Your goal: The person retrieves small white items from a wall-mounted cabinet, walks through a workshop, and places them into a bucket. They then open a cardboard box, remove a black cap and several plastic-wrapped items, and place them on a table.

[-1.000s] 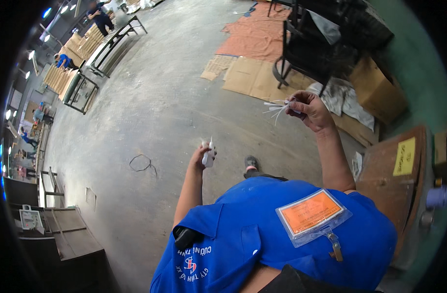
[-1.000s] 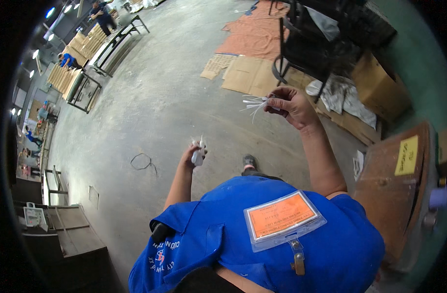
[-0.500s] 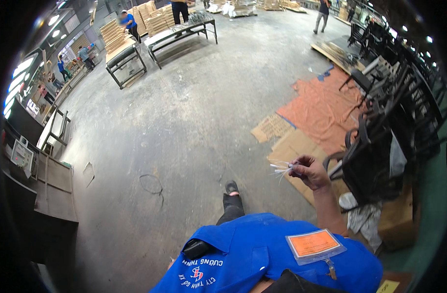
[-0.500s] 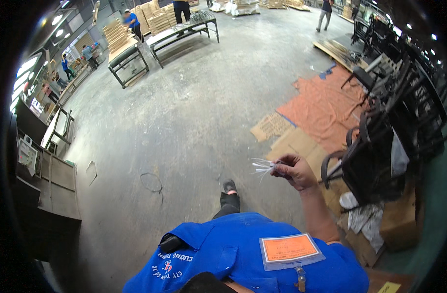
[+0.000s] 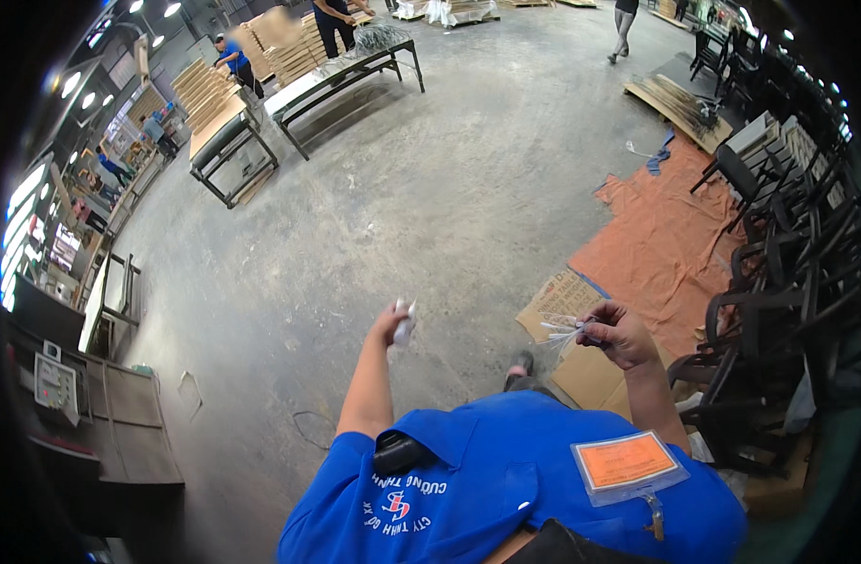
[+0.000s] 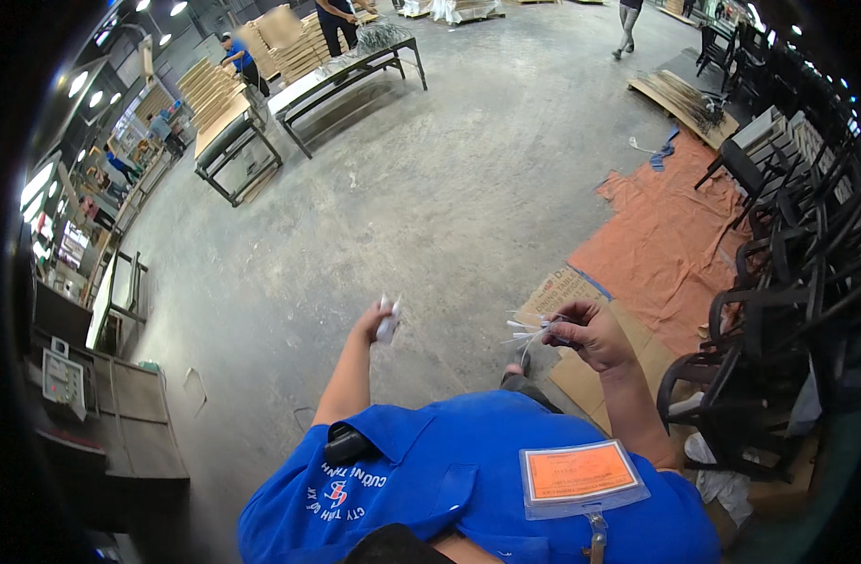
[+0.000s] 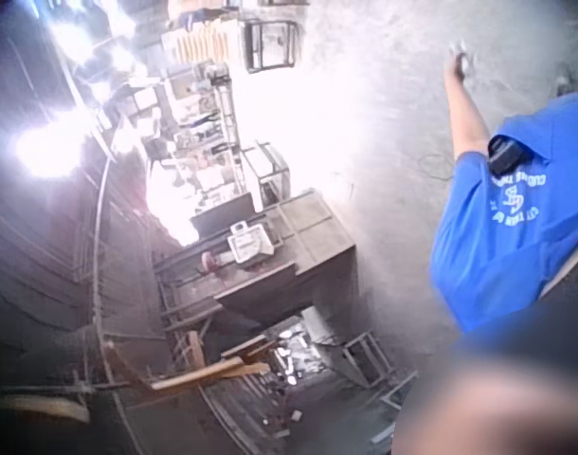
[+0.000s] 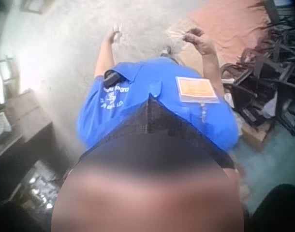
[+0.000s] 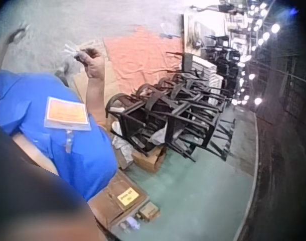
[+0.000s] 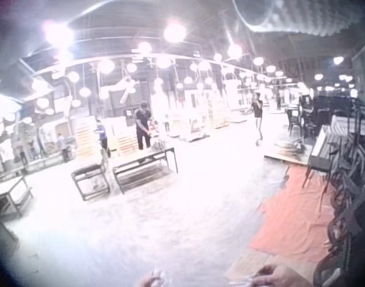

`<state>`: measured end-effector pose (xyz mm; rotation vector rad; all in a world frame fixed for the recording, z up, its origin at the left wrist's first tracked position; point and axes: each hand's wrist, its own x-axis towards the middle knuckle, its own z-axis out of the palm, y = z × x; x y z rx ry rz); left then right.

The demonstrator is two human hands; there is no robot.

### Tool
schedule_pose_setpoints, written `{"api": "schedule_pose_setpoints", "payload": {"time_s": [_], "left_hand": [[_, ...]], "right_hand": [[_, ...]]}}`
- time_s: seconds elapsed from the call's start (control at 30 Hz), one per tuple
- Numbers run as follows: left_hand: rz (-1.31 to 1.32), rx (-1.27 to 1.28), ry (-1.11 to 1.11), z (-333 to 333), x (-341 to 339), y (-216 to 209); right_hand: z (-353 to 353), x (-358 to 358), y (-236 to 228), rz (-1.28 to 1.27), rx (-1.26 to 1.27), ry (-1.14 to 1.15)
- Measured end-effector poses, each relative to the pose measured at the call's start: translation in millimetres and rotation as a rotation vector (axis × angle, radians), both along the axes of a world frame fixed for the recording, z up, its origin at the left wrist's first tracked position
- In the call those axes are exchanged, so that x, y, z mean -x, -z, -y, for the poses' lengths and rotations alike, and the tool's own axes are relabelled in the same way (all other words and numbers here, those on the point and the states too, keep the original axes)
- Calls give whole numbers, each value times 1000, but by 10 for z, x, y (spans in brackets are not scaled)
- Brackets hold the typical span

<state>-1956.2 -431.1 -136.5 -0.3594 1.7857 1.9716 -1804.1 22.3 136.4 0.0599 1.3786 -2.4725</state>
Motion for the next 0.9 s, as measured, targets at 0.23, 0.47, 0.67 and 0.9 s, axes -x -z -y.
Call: {"api": "schedule_pose_setpoints", "payload": {"time_s": [0.23, 0.47, 0.67, 0.9], "left_hand": [[111, 10, 128, -464, 1895, -114], [805, 241, -166, 215, 1304, 442], [979, 178, -282, 341, 2428, 839], [651, 228, 1, 102, 6188, 290]], "right_hand": [[-314, 2114, 24, -68, 35, -34], [-576, 4475, -245, -71, 8, -104], [-510, 6479, -200, -171, -20, -94], [-384, 8540, -320, -159, -18, -51]]}}
